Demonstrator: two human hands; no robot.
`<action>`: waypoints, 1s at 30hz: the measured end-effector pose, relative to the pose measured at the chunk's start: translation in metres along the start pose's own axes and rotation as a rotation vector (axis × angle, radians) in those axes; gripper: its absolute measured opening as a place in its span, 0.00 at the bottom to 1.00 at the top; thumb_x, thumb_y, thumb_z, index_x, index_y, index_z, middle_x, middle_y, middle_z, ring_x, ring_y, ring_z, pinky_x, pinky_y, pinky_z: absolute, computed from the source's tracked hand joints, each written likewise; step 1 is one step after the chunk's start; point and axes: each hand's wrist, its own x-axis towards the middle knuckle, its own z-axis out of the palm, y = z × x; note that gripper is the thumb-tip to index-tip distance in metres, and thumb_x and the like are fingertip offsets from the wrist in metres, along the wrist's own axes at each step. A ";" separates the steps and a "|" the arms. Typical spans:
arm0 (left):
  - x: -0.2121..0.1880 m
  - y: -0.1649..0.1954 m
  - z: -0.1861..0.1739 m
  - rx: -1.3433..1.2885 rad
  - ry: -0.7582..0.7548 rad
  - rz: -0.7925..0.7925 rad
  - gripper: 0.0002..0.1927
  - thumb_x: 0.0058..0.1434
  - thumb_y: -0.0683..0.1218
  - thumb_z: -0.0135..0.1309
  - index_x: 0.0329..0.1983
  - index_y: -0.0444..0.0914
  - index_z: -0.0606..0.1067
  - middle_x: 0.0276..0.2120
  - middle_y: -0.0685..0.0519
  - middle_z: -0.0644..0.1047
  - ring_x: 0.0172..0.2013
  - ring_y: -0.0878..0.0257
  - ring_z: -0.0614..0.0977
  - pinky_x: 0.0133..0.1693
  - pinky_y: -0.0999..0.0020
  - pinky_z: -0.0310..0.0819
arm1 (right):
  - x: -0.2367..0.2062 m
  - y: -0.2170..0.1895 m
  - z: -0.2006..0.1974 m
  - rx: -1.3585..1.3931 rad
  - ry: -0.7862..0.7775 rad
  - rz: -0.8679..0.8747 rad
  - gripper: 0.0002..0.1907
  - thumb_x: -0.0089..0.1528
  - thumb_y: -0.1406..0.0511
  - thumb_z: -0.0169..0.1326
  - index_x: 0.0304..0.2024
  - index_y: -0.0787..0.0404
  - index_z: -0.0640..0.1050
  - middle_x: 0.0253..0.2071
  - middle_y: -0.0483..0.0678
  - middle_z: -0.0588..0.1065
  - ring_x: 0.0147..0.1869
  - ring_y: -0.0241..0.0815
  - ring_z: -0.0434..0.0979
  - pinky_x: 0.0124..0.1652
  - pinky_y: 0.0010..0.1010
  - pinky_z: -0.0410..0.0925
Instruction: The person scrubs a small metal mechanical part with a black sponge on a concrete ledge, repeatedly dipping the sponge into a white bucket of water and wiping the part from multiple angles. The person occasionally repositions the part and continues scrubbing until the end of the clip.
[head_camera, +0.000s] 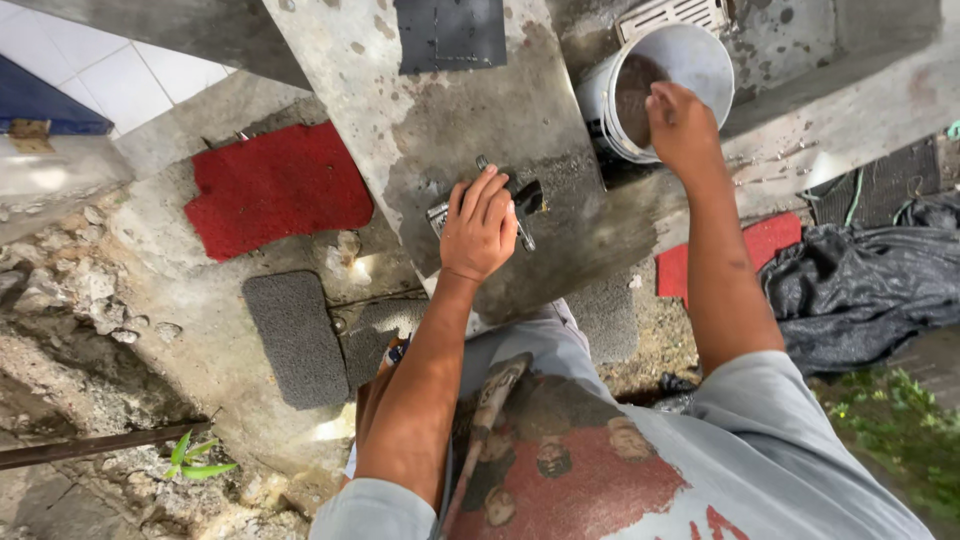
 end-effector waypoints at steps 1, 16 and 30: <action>-0.001 0.000 0.000 -0.003 -0.009 -0.007 0.07 0.67 0.40 0.55 0.47 0.37 0.72 0.55 0.49 0.77 0.64 0.54 0.74 0.61 0.48 0.67 | -0.020 -0.007 -0.002 0.047 0.052 -0.029 0.12 0.73 0.66 0.53 0.56 0.66 0.79 0.57 0.61 0.78 0.59 0.63 0.78 0.58 0.45 0.71; -0.002 -0.001 0.004 -0.001 -0.017 0.013 0.08 0.67 0.40 0.53 0.48 0.36 0.72 0.55 0.48 0.77 0.64 0.52 0.74 0.61 0.49 0.67 | -0.148 -0.073 0.121 -0.360 -0.539 -0.612 0.30 0.73 0.51 0.44 0.65 0.69 0.69 0.63 0.59 0.71 0.70 0.54 0.67 0.77 0.51 0.49; -0.002 -0.001 0.004 -0.006 0.006 0.013 0.07 0.67 0.40 0.54 0.47 0.37 0.72 0.54 0.49 0.78 0.64 0.53 0.73 0.61 0.49 0.67 | -0.130 -0.012 0.072 -0.348 -0.254 -0.464 0.30 0.73 0.56 0.41 0.74 0.65 0.62 0.77 0.51 0.58 0.81 0.46 0.54 0.76 0.42 0.47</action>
